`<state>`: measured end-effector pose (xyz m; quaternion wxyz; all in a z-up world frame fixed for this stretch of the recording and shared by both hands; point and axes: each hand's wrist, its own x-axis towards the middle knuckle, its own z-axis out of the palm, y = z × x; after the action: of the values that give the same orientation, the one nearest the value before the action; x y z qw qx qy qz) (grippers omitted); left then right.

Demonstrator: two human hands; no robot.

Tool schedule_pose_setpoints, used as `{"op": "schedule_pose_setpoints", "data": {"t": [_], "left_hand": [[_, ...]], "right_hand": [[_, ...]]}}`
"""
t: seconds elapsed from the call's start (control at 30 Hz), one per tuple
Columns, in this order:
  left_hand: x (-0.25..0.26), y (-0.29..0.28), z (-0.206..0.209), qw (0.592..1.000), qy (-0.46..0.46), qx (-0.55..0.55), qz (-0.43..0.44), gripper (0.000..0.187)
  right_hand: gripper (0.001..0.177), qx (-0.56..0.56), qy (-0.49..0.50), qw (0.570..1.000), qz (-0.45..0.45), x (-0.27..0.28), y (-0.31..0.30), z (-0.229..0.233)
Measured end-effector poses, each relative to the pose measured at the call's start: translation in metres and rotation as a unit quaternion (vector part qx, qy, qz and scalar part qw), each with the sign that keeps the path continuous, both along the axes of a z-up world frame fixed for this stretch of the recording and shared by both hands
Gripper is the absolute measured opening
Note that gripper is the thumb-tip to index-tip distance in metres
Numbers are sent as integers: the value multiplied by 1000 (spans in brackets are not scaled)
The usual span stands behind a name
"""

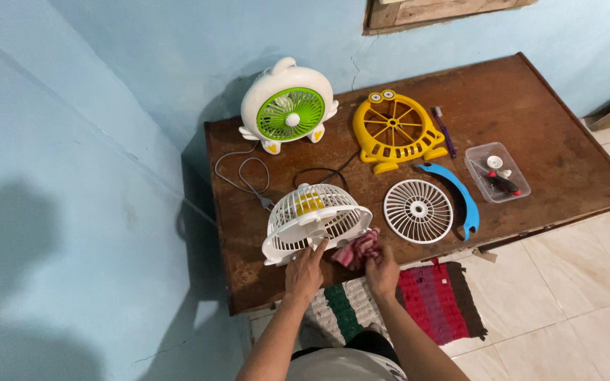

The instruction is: The person assembles a small electric fan by attaching the yellow front grille to the white fan body, then wipes the grille with a cloth. The person handles the fan parts and a cloth on a wooden table.

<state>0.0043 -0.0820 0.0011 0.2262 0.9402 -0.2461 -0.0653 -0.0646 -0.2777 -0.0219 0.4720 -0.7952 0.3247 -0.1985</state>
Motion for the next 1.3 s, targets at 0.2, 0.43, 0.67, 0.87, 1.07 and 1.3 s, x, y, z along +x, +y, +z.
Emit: {"op": "schedule_pose_setpoints", "data": {"t": [0.2,0.43,0.67,0.87,1.07,1.3], "left_hand": [[-1,1,-2,1000,-9,-9,1,76],[-2,0,-1,1000,-4,-18,4,78],[-9,0,2,999,-16,13,36,78],[-30,-23,-17,969,-62,-149,189,55],[-31,-51,-37,844,37,-374,383,33],[-30,-68,-61,696,126,-585,398,48]], "right_hand": [[44,27,-87,996,23,9,-28,9],[37,20,-7,997,78,39,-28,3],[26,-102,70,959,255,41,-63,6],[22,-70,31,931,358,50,-67,41],[23,66,59,933,348,59,-60,46],[24,331,50,900,278,41,-66,-15]]}}
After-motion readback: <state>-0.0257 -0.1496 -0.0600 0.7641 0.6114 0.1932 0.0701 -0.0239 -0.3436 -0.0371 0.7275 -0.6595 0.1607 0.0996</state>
